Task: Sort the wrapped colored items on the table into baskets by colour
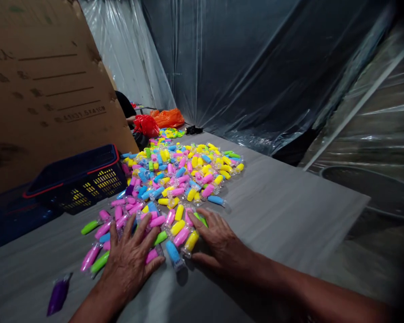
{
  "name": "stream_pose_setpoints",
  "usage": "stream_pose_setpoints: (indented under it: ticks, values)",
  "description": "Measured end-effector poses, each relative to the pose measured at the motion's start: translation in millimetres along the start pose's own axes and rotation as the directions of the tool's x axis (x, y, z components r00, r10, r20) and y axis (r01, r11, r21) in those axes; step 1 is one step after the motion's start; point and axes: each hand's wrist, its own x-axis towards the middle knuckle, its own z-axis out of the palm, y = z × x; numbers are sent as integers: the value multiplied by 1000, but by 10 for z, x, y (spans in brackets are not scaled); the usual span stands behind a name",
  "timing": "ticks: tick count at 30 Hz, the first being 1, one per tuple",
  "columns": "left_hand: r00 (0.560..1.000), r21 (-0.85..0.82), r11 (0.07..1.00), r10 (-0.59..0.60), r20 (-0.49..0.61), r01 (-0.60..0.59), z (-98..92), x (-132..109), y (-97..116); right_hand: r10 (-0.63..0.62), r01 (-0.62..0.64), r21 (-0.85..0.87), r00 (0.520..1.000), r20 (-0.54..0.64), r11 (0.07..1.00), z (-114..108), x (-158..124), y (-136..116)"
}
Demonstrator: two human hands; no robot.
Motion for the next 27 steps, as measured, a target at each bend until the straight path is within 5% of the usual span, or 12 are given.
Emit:
stream_pose_setpoints:
  ticks: [6,12,20,27]
  values:
    - [999,61,998,7,43,-9,101,-221,-365,-102,92,59,977,187,994,-23,132,-238]
    - [998,16,1000,9,61,-10,108,-325,-574,-164,156,73,979,123,985,-330,612,-132]
    - [999,-90,995,-37,-9,36,-99,-248,-330,-105,115,-259,993,53,959,-212,1138,-6]
    - [997,-219,973,-76,-5,73,-197,340,-130,-119,100,-367,993,-29,925,-192,1127,89]
